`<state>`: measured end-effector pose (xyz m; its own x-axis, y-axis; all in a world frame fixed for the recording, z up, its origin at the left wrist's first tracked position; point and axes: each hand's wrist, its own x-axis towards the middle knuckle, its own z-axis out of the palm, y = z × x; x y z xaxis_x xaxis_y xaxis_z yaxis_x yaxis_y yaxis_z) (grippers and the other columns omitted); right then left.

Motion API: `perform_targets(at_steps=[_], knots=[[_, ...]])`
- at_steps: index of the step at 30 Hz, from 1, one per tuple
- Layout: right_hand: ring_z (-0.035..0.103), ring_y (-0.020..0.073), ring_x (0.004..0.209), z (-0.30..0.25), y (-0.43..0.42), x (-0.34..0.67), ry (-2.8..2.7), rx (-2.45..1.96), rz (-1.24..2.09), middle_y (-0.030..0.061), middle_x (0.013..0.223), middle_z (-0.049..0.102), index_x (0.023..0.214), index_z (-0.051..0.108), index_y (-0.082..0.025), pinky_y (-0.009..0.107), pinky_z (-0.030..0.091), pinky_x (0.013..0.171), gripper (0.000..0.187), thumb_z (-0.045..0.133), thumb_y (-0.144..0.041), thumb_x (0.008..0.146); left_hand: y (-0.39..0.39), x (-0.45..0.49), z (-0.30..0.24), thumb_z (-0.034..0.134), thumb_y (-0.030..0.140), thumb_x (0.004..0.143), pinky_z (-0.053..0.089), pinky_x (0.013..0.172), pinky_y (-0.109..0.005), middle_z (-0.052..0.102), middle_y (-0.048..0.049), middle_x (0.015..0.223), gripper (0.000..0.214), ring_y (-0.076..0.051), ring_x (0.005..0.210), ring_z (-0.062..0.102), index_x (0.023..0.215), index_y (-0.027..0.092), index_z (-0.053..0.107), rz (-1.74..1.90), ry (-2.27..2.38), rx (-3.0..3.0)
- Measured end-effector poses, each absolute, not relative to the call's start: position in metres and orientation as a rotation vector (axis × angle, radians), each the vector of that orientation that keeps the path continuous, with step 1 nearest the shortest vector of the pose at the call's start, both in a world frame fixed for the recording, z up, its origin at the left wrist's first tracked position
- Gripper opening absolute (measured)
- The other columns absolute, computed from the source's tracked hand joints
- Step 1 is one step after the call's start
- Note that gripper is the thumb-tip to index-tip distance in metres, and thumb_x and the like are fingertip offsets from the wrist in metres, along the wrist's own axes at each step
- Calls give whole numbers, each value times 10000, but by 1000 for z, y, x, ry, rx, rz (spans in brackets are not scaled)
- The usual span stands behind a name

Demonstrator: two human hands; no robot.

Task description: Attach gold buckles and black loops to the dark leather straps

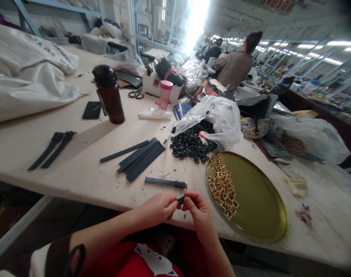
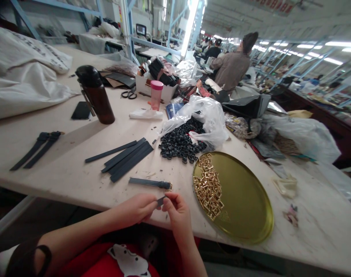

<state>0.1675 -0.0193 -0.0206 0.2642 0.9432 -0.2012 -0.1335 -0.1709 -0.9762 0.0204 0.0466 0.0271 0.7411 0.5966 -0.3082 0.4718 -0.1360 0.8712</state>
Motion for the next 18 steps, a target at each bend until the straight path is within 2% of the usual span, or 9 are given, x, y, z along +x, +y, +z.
perform_targets(at_steps=[4,7,12,15,18], knots=[[499,98,562,-21,-25,168,-954,-1370,1211,-25,606,550,839,566,-160,237,401,555,234,606,-358,721,45,17,35,306,308,853,311,555,-215,477,31,549,308,-106,556,453,750,167,559,48,815,1911],[490,89,561,-17,-28,167,-1020,-1354,1283,-22,613,562,802,583,-157,230,399,561,211,605,-351,721,40,13,36,291,310,859,323,553,-210,474,30,552,316,-115,566,470,816,182,577,-2,756,1910],[486,82,532,-15,-27,165,-978,-1332,1232,-46,593,525,834,568,-171,215,394,526,215,620,-327,696,30,7,35,294,394,856,348,479,-209,498,23,608,327,-105,476,449,935,150,497,-67,803,1693],[481,77,507,-21,-27,158,-889,-1307,1174,-59,623,505,976,507,-191,213,395,508,345,630,-325,682,27,6,37,287,446,856,369,502,-215,511,7,658,407,-119,530,459,1104,164,445,-9,823,1631],[474,83,501,-26,-27,155,-919,-1300,1186,-63,637,488,1151,405,-203,219,394,501,548,646,-336,677,29,8,37,323,478,843,391,631,-223,551,-45,852,467,-148,735,491,1188,180,427,228,840,1691]])
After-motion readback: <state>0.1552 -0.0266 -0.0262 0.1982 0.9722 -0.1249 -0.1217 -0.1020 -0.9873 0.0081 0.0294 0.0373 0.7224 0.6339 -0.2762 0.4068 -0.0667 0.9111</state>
